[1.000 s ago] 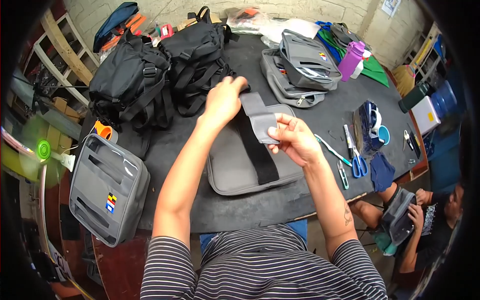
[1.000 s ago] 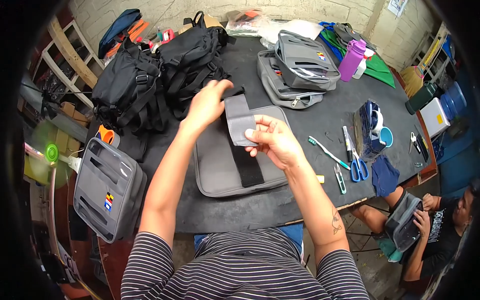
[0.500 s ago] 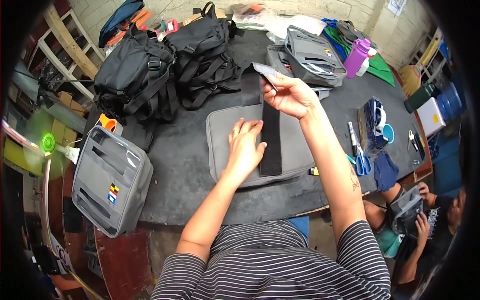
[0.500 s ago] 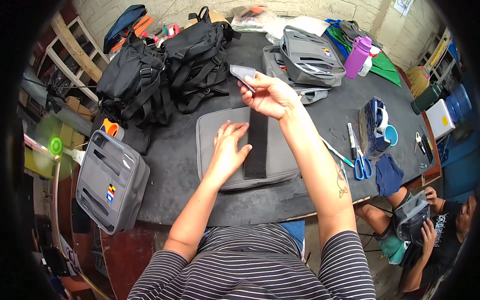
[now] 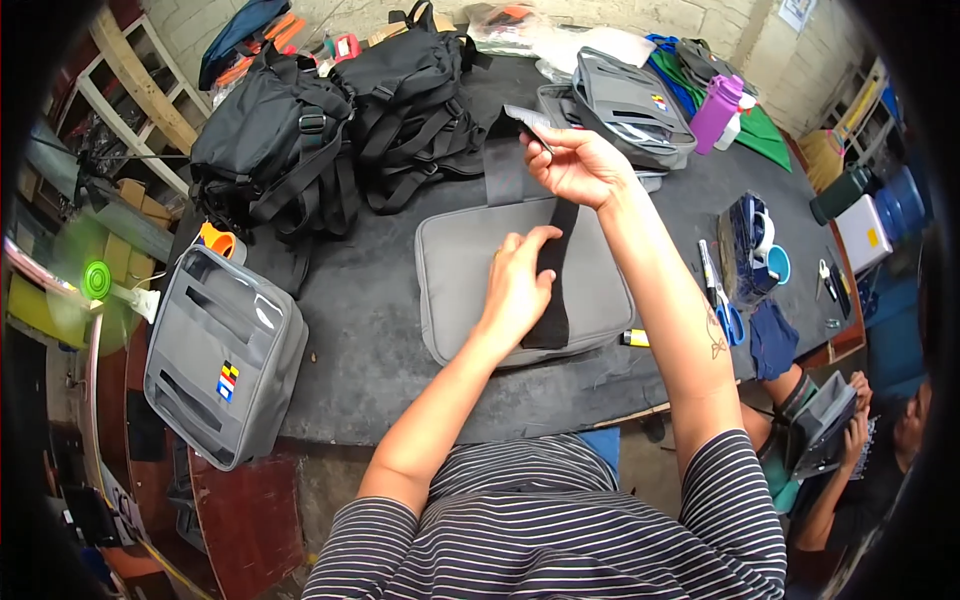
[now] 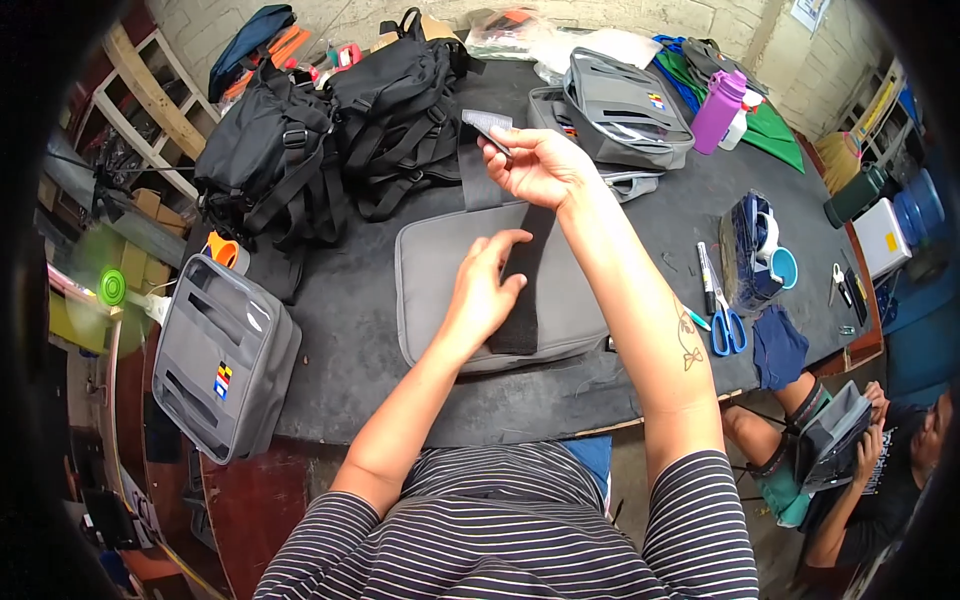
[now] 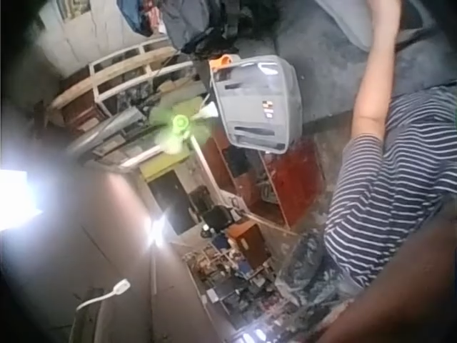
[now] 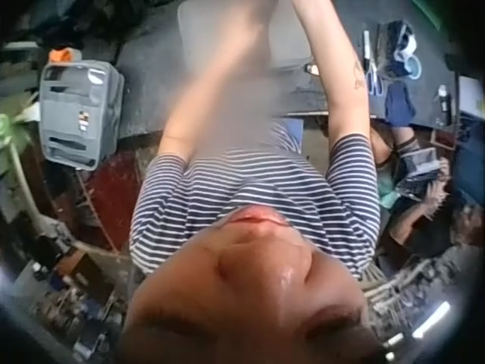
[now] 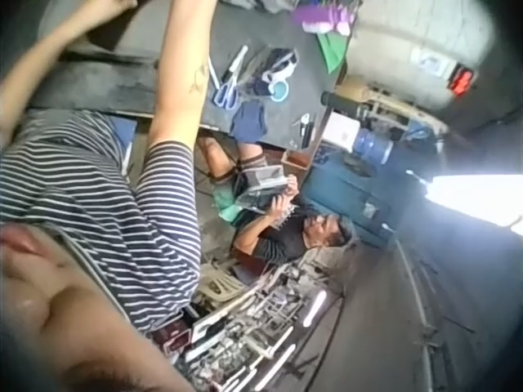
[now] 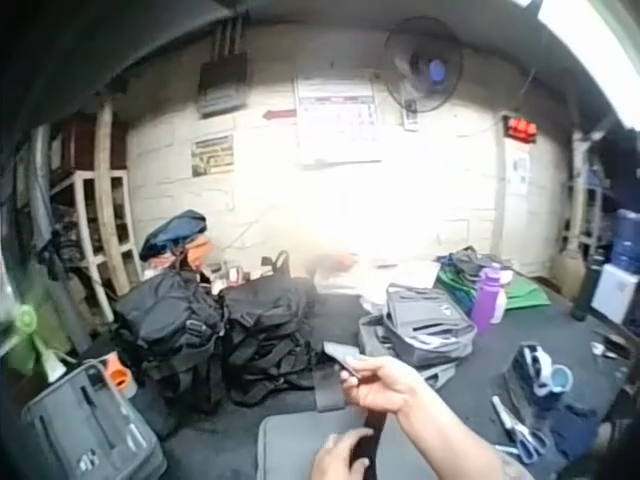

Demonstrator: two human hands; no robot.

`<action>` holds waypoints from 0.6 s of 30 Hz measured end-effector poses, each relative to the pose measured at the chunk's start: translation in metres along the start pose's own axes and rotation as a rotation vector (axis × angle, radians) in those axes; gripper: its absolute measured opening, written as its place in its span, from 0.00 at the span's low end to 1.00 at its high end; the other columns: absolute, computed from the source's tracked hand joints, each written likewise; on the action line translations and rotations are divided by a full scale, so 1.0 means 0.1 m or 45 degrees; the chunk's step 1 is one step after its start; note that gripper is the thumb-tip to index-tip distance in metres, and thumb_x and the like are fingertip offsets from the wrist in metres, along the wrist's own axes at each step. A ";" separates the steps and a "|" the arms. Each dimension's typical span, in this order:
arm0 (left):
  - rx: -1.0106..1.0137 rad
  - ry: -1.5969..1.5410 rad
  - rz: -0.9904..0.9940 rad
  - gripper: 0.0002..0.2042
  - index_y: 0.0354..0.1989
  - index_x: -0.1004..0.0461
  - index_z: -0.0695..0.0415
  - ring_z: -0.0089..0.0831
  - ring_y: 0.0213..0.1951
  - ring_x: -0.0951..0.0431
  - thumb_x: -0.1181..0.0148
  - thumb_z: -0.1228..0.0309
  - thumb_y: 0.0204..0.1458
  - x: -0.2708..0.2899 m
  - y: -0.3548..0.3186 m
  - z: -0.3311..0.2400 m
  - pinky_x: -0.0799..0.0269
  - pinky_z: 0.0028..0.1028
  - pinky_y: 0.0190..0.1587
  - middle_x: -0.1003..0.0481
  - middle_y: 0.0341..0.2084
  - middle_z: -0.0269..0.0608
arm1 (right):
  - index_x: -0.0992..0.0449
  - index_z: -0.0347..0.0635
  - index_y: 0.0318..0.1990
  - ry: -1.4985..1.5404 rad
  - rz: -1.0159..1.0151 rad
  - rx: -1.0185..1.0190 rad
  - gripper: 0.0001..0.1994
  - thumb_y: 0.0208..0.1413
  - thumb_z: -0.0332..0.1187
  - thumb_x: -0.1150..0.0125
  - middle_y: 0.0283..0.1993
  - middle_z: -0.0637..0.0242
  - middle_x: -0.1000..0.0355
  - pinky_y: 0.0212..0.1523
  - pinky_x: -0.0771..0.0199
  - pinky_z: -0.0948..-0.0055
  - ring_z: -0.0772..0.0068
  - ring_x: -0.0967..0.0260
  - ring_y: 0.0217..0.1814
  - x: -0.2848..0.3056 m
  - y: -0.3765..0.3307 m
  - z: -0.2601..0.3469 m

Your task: Inspecting and finishing the assembly of a grey fabric bag by adjusting straps and sealing threads with a lighter.

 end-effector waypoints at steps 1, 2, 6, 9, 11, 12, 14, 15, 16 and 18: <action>-0.036 -0.306 -0.014 0.22 0.50 0.26 0.54 0.35 0.35 0.29 0.41 0.84 0.44 0.05 0.01 -0.03 0.31 0.31 0.42 0.32 0.34 0.42 | 0.31 0.24 0.43 0.002 -0.004 0.004 0.11 0.54 0.22 0.41 0.38 0.52 0.29 0.33 0.25 0.76 0.68 0.30 0.35 0.03 -0.01 0.00; -0.136 -0.299 -0.024 0.21 0.49 0.28 0.59 0.44 0.39 0.26 0.49 0.89 0.46 0.15 -0.03 -0.16 0.29 0.34 0.42 0.32 0.39 0.45 | 0.31 0.23 0.43 0.011 -0.039 0.009 0.11 0.54 0.21 0.41 0.39 0.51 0.29 0.33 0.25 0.76 0.68 0.30 0.35 0.06 -0.01 0.01; -0.065 -0.292 -0.252 0.27 0.58 0.31 0.56 0.37 0.35 0.27 0.47 0.88 0.46 0.16 -0.04 -0.03 0.30 0.30 0.41 0.34 0.45 0.47 | 0.33 0.22 0.43 0.089 0.000 -0.018 0.11 0.54 0.21 0.42 0.40 0.50 0.30 0.32 0.24 0.78 0.67 0.30 0.34 0.04 0.01 0.05; 0.301 -0.386 -0.171 0.28 0.58 0.32 0.62 0.25 0.27 0.34 0.41 0.86 0.43 0.06 -0.03 0.40 0.32 0.23 0.33 0.34 0.44 0.42 | 0.33 0.22 0.43 0.078 -0.003 -0.055 0.12 0.54 0.20 0.42 0.39 0.50 0.31 0.32 0.23 0.79 0.67 0.30 0.35 0.01 0.02 0.03; 0.350 -0.377 -0.112 0.29 0.59 0.33 0.63 0.16 0.30 0.39 0.41 0.86 0.44 0.01 -0.06 0.47 0.34 0.14 0.32 0.39 0.44 0.35 | 0.34 0.21 0.43 0.071 -0.029 -0.016 0.12 0.54 0.20 0.42 0.40 0.50 0.31 0.32 0.23 0.79 0.67 0.29 0.35 0.02 -0.01 0.01; 0.353 -0.386 -0.122 0.29 0.59 0.33 0.62 0.16 0.30 0.40 0.41 0.86 0.44 0.00 -0.06 0.47 0.33 0.15 0.32 0.39 0.44 0.35 | 0.34 0.21 0.43 0.066 -0.050 0.010 0.12 0.54 0.20 0.42 0.40 0.50 0.31 0.32 0.23 0.79 0.67 0.29 0.35 0.03 -0.04 0.02; 0.354 -0.394 -0.129 0.29 0.59 0.33 0.62 0.17 0.30 0.40 0.41 0.85 0.44 0.00 -0.07 0.44 0.33 0.15 0.32 0.39 0.44 0.35 | 0.34 0.20 0.44 0.029 -0.102 0.070 0.13 0.54 0.20 0.42 0.41 0.50 0.31 0.32 0.23 0.79 0.67 0.29 0.36 0.07 -0.08 0.02; 0.373 -0.402 -0.121 0.29 0.60 0.33 0.62 0.17 0.30 0.40 0.40 0.84 0.44 0.03 -0.08 0.41 0.33 0.15 0.33 0.39 0.44 0.35 | 0.34 0.20 0.44 0.031 -0.102 0.074 0.13 0.54 0.20 0.42 0.41 0.50 0.31 0.32 0.23 0.79 0.67 0.29 0.36 0.10 -0.08 0.03; 0.393 -0.411 -0.113 0.29 0.60 0.34 0.62 0.17 0.29 0.40 0.39 0.83 0.44 0.04 -0.08 0.40 0.32 0.16 0.34 0.39 0.43 0.35 | 0.34 0.20 0.44 0.076 -0.056 0.045 0.13 0.54 0.20 0.42 0.41 0.50 0.31 0.32 0.22 0.78 0.67 0.29 0.35 0.11 -0.08 0.03; 0.416 -0.362 -0.105 0.29 0.60 0.34 0.62 0.17 0.30 0.39 0.38 0.82 0.45 0.04 -0.10 0.44 0.32 0.17 0.35 0.39 0.44 0.36 | 0.34 0.20 0.45 0.125 -0.013 0.007 0.13 0.54 0.21 0.43 0.41 0.50 0.31 0.32 0.22 0.78 0.67 0.29 0.35 0.12 -0.10 0.00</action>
Point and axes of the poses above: each hand's wrist, its own y-axis towards the middle knuckle, its own x-axis out of the back of the hand, z = x × y, the point moved 4 cm from there along y, towards the middle knuckle
